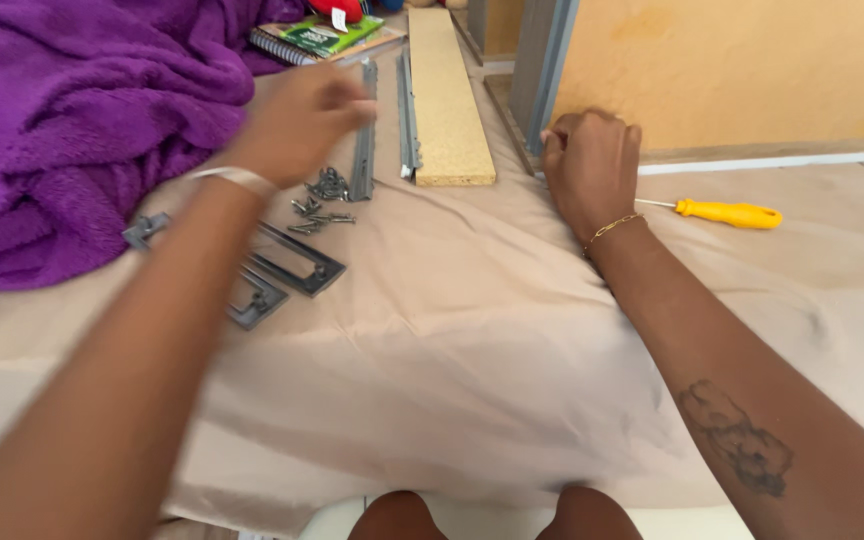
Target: The person uses a screwdriver to unscrew hardware from a wooden drawer cabinet resting on a bed. They remove screws, detach metal drawer slides and handles, and set the screws and removed parts on the bed beside the cabinet.
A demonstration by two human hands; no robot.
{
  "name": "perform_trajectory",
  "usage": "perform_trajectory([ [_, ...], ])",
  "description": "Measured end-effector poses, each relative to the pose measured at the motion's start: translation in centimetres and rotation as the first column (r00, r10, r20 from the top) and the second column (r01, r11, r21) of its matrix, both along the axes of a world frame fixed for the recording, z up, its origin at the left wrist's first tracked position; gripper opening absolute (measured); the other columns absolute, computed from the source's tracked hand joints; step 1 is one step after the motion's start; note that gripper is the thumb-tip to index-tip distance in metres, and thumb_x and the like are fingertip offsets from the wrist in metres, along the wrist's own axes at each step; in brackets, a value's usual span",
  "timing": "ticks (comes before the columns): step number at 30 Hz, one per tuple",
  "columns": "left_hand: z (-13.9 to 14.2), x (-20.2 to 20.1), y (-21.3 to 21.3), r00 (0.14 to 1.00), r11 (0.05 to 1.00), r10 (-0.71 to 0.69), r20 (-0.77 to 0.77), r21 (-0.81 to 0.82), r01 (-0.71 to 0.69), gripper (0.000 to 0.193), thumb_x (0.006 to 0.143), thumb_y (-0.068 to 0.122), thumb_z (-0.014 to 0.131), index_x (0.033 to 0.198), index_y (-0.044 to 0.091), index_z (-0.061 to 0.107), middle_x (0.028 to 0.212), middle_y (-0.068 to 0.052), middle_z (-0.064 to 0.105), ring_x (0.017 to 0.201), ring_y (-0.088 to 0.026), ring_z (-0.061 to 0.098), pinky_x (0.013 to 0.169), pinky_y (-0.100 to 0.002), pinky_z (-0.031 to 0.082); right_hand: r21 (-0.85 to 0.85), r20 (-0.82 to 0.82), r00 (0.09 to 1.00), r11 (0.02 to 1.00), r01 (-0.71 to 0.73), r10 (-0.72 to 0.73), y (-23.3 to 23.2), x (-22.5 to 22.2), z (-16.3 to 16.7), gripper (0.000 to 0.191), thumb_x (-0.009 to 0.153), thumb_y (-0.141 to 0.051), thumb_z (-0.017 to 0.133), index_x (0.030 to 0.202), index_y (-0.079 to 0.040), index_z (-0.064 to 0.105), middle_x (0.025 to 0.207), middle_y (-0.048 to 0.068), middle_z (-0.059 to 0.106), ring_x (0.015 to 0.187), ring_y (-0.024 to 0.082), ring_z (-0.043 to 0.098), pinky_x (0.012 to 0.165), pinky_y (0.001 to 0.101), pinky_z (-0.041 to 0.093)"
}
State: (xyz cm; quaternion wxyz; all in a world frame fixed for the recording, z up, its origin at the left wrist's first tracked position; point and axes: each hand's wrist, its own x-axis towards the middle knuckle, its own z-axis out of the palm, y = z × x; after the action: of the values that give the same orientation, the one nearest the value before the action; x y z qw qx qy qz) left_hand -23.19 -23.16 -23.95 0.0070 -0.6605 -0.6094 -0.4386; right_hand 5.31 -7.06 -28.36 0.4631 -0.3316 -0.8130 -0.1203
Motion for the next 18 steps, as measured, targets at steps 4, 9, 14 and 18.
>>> perform_trajectory([
  [4, -1.3, 6.4, 7.6, 0.996, 0.994, 0.010, -0.093, 0.111, 0.001, 0.019, 0.087, 0.016, 0.070, 0.099, 0.001, 0.071, 0.102, -0.020, 0.072, 0.098, -0.037, 0.069, 0.087, -0.042, 0.053, 0.055, 0.009, 0.999, 0.998, 0.033, -0.034, 0.3, -0.1, -0.5, 0.012, 0.091, -0.014, 0.075, 0.083, -0.005, 0.079, 0.091, 0.015, 0.071, 0.100, 0.035, 0.060, 0.088, 0.0491, 0.034],
  [9, -3.6, 11.8, 11.5, 1.000, 0.997, -0.011, 0.019, 0.081, 0.009, 0.044, 0.081, 0.003, 0.059, 0.124, 0.003, 0.067, 0.123, -0.024, 0.068, 0.117, -0.039, 0.064, 0.104, -0.041, 0.049, 0.005, -0.005, 0.999, 0.999, 0.043, -0.043, 0.8, 0.0, -1.0, 0.013, 0.093, -0.015, 0.075, 0.086, -0.005, 0.079, 0.093, 0.015, 0.072, 0.100, 0.035, 0.058, 0.089, 0.0506, 0.029],
  [14, -4.9, 15.1, 11.6, 0.986, 0.996, 0.086, 0.140, -0.032, -0.082, 0.049, 0.081, 0.005, 0.061, 0.131, 0.006, 0.064, 0.122, -0.024, 0.066, 0.117, -0.040, 0.062, 0.103, -0.044, 0.046, -0.270, -0.083, 0.997, 0.963, -0.014, -0.008, 1.2, 0.1, -0.9, 0.021, 0.095, -0.018, 0.070, 0.079, -0.007, 0.077, 0.088, 0.014, 0.072, 0.103, 0.033, 0.056, 0.092, 0.0503, 0.026],
  [18, -5.3, 16.0, 11.2, 0.991, 0.994, 0.106, 0.077, 0.009, -0.107, 0.045, 0.086, 0.004, 0.056, 0.130, 0.002, 0.065, 0.118, -0.024, 0.069, 0.114, -0.039, 0.064, 0.103, -0.046, 0.048, -0.341, -0.126, 0.992, 0.939, -0.045, 0.002, 1.2, 0.2, -0.7, 0.029, 0.098, -0.019, 0.064, 0.074, -0.010, 0.076, 0.090, 0.010, 0.073, 0.105, 0.031, 0.053, 0.092, 0.0501, 0.024],
])
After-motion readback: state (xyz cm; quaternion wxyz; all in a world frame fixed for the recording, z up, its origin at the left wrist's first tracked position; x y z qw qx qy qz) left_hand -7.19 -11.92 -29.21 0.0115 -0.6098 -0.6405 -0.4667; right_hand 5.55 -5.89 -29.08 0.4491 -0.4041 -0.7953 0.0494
